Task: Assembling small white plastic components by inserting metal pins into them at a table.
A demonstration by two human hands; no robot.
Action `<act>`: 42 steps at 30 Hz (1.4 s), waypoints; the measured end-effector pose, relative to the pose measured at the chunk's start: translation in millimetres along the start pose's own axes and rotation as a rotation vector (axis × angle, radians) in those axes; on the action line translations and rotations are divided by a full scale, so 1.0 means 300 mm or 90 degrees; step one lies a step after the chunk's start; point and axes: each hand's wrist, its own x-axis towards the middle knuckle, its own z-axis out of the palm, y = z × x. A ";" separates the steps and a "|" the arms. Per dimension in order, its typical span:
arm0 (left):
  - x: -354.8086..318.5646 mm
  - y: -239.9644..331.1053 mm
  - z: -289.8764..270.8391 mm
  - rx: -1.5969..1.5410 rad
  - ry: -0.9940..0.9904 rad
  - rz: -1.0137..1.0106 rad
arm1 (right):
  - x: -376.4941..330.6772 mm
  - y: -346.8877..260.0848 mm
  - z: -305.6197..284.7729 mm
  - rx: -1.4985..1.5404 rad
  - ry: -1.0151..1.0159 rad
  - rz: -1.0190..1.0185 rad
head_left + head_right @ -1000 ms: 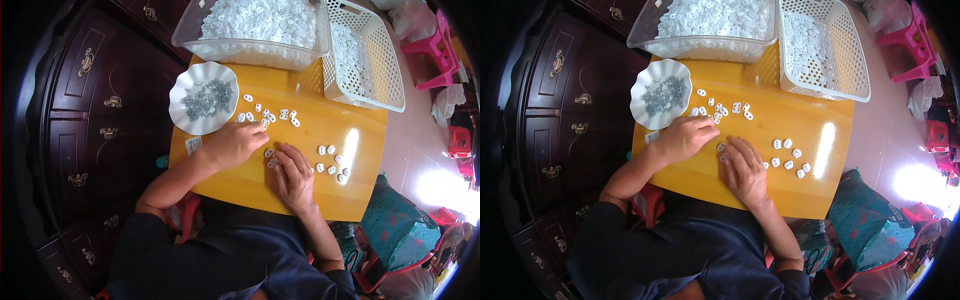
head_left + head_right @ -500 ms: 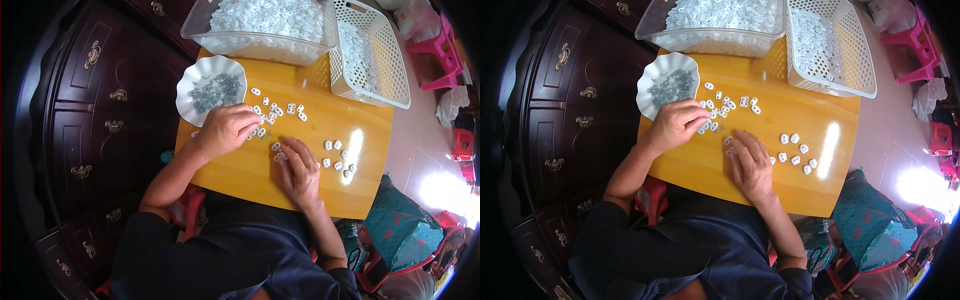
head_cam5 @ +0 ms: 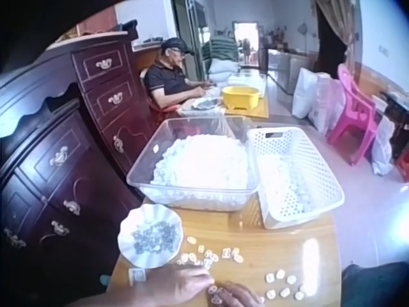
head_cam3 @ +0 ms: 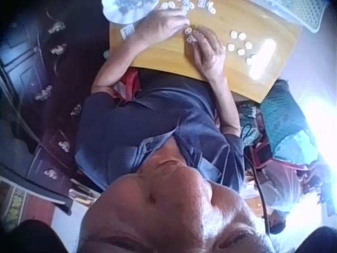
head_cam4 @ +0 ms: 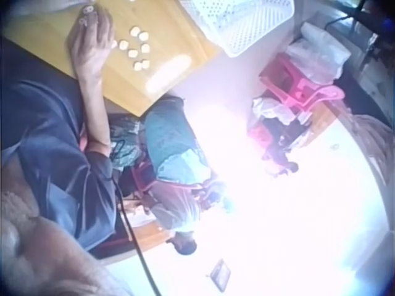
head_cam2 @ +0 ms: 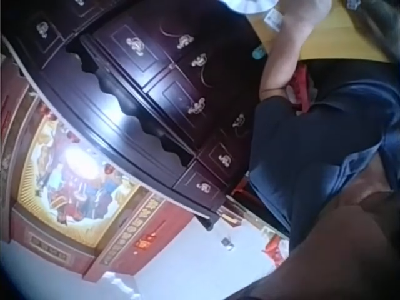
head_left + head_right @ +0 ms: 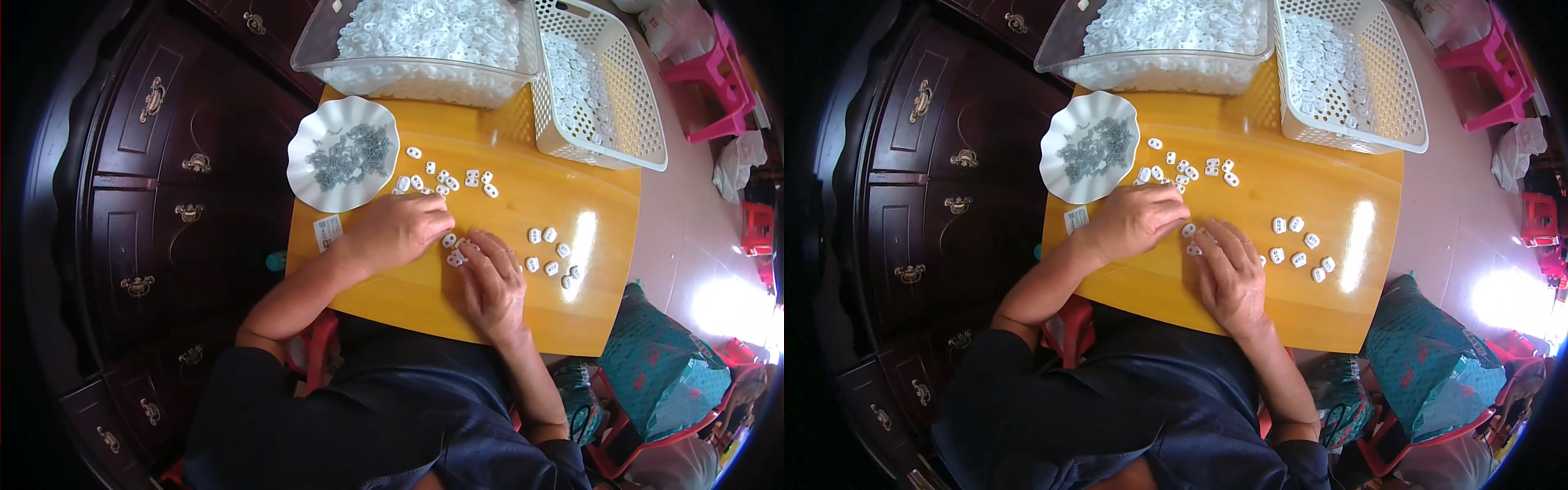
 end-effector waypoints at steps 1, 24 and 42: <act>0.003 0.002 0.001 0.015 -0.001 0.014 | -0.001 0.001 -0.001 0.001 0.001 0.002; 0.017 -0.004 0.007 -0.063 0.082 -0.073 | 0.009 0.019 0.005 -0.003 0.002 0.013; -0.101 0.119 -0.034 -0.341 0.152 -0.114 | 0.006 -0.098 0.016 0.651 -0.070 0.417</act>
